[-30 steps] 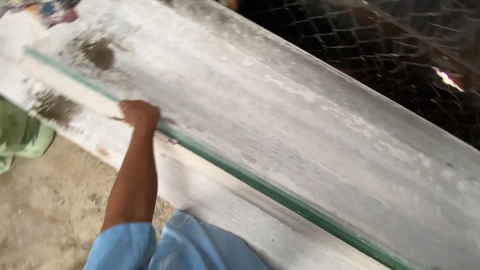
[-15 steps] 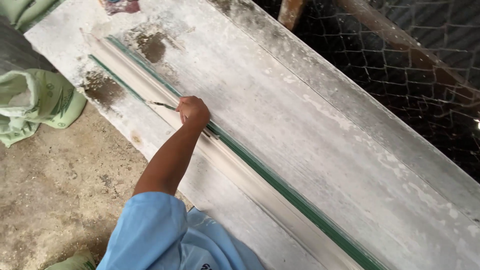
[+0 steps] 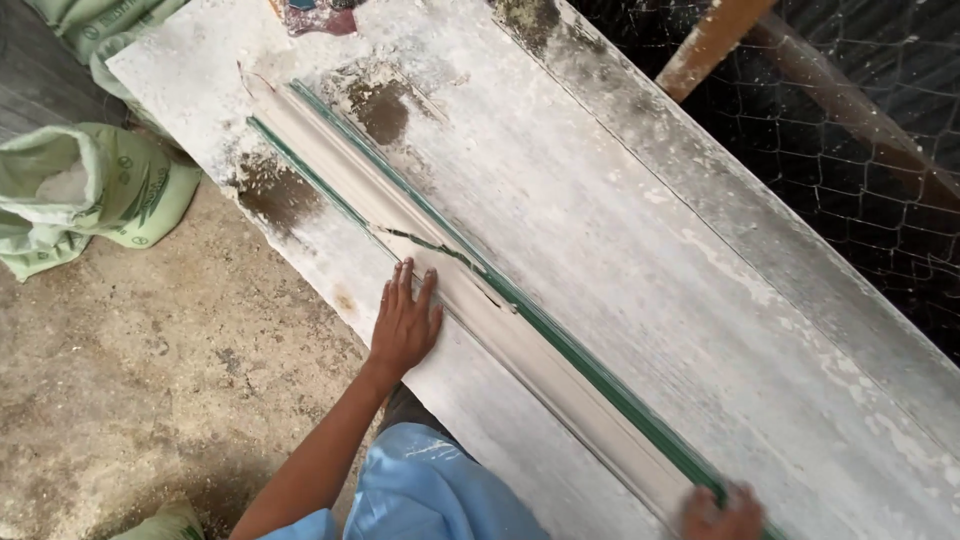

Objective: Cleaning excess plaster from a mold using a scraper and then removing the finished plaster molding.

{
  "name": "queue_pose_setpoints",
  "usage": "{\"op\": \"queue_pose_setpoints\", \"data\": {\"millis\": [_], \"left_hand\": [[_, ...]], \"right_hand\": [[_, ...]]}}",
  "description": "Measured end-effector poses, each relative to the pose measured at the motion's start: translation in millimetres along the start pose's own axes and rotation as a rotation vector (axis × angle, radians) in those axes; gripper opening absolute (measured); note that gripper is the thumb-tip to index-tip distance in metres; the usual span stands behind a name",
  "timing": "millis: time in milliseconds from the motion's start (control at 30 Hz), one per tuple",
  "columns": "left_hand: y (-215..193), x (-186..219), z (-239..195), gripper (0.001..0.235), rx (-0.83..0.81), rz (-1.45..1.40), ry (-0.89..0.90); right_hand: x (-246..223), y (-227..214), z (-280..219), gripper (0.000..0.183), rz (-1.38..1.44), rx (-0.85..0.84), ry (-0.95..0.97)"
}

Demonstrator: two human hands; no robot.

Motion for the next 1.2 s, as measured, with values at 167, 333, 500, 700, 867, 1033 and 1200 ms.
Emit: {"op": "queue_pose_setpoints", "data": {"millis": [167,333,500,700,867,1033,1200], "left_hand": [[-12,-66,43,0.069,-0.050,0.012,0.241],[-29,-89,82,0.069,0.047,0.136,0.665],[-10,-102,105,0.055,-0.086,0.047,0.689],[-4,-105,106,0.057,-0.006,-0.013,0.765],[-6,-104,112,0.051,-0.050,-0.048,0.756],[-13,-100,112,0.045,-0.112,-0.064,0.712],[-39,-130,150,0.046,-0.036,-0.148,0.523]], "right_hand": [[-228,53,102,0.047,0.099,-0.252,0.004],[-390,110,194,0.079,0.114,-0.678,0.019],[-425,153,203,0.091,-0.076,-0.628,-0.041],[-417,160,210,0.099,-0.101,-0.491,-0.260],[-415,161,218,0.098,-0.058,-0.438,-0.353],[-414,158,219,0.097,-0.024,-0.476,-0.310],[-425,158,224,0.087,0.028,-0.531,-0.255]]}}
Point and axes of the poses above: each hand's wrist, its own z-axis towards the middle knuckle, its own y-axis out of the palm, x = y × z, the point moved 6 cm from there along z, towards the middle knuckle, and after that the axes turned 2 degrees about -y, right-handed, at the moved point
